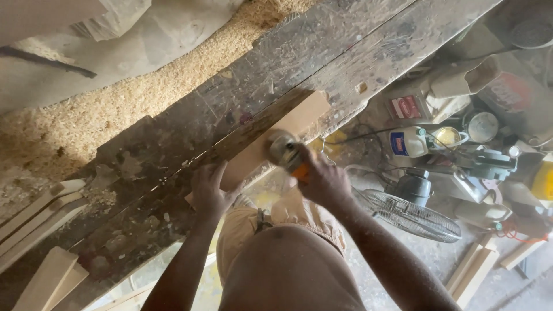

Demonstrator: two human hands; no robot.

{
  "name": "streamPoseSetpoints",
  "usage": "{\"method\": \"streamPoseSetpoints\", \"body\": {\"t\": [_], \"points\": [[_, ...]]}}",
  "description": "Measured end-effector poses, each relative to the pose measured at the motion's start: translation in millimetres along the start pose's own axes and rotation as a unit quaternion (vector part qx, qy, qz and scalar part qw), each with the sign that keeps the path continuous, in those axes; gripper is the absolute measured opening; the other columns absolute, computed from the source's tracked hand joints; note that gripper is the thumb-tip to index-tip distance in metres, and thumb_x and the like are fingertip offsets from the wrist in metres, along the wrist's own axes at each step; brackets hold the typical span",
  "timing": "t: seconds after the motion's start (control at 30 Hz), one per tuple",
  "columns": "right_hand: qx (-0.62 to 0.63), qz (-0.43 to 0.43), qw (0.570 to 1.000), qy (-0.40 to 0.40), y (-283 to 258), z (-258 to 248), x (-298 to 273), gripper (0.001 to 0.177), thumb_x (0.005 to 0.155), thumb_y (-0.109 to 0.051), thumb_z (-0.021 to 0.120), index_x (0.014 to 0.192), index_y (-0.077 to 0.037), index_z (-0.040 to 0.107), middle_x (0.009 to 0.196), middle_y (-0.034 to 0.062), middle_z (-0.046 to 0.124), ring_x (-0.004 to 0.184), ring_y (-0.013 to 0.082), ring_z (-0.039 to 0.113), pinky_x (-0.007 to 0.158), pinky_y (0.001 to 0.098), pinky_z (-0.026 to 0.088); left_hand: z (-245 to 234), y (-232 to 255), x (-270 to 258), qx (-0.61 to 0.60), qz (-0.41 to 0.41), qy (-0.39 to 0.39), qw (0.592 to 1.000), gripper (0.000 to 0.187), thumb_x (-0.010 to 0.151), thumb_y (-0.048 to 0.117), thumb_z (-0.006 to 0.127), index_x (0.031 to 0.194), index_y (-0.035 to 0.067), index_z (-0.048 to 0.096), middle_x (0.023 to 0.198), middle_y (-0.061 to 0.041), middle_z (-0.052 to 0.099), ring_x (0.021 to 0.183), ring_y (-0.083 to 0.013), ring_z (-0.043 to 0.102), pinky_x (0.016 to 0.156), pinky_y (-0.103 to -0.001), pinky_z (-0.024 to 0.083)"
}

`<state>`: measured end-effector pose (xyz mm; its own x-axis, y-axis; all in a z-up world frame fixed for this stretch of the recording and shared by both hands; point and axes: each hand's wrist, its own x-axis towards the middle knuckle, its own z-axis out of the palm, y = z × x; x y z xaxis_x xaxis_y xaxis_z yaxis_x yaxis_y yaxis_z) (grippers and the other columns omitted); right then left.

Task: Sanding the surfaces of wooden planks using an electric angle grinder in a workshop.

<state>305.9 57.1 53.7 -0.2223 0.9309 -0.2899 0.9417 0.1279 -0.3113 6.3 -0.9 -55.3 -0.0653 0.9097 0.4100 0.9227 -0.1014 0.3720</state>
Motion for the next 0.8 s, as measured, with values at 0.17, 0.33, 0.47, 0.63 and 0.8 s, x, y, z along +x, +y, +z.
{"method": "streamPoseSetpoints", "body": {"t": [0.17, 0.33, 0.47, 0.63, 0.8], "points": [[-0.002, 0.063, 0.995, 0.072, 45.8, -53.3, 32.3, 0.086, 0.072, -0.034, 0.073, 0.150, -0.031, 0.037, 0.096, 0.0193, 0.065, 0.080, 0.0515, 0.070, 0.074, 0.0647, 0.058, -6.1, 4.4, 6.7, 0.002, -0.001, -0.005, 1.000, 0.074, 0.051, 0.051, 0.094, 0.114, 0.019, 0.074, 0.103, -0.009, 0.064, 0.090, -0.0271, 0.067, 0.079, -0.041, 0.051], [0.002, 0.088, 0.988, 0.126, 60.1, -75.1, 52.3, 0.092, 0.068, -0.029, 0.076, 0.150, -0.023, 0.037, 0.093, 0.0284, 0.070, 0.081, 0.0563, 0.069, 0.073, 0.0670, 0.054, -4.1, 6.0, 5.1, -0.002, -0.011, 0.015, 1.000, 0.073, 0.052, 0.055, 0.091, 0.115, 0.022, 0.074, 0.103, -0.003, 0.065, 0.086, -0.0208, 0.065, 0.076, -0.037, 0.050], [-0.009, 0.050, 0.996, 0.068, 19.5, -13.9, 36.7, 0.076, 0.068, -0.035, 0.074, 0.137, -0.019, 0.047, 0.094, 0.0248, 0.071, 0.079, 0.0523, 0.071, 0.071, 0.0648, 0.056, -14.0, 11.8, 13.6, -0.033, -0.020, -0.023, 0.999, 0.079, 0.057, 0.050, 0.092, 0.125, 0.016, 0.072, 0.106, -0.008, 0.067, 0.093, -0.0262, 0.067, 0.082, -0.040, 0.053], [0.007, -0.006, 0.997, -0.071, -70.1, -28.5, 18.5, 0.054, 0.063, -0.050, 0.072, 0.104, -0.018, 0.056, 0.087, 0.0100, 0.064, 0.071, 0.0410, 0.073, 0.063, 0.0560, 0.061, -5.9, 3.0, 6.9, -0.087, -0.029, 0.013, 0.996, 0.090, 0.078, 0.071, 0.071, 0.136, 0.003, 0.062, 0.108, -0.010, 0.065, 0.099, -0.0257, 0.064, 0.092, -0.039, 0.050], [-0.033, -0.038, 0.996, 0.068, 11.9, -32.1, 49.0, 0.076, 0.064, -0.038, 0.075, 0.135, -0.027, 0.050, 0.096, 0.0160, 0.068, 0.069, 0.0478, 0.071, 0.064, 0.0625, 0.058, -15.7, 3.6, 10.6, -0.099, -0.031, -0.026, 0.994, 0.086, 0.086, 0.066, 0.056, 0.141, -0.001, 0.057, 0.111, -0.013, 0.066, 0.102, -0.0277, 0.064, 0.095, -0.042, 0.049]]}}
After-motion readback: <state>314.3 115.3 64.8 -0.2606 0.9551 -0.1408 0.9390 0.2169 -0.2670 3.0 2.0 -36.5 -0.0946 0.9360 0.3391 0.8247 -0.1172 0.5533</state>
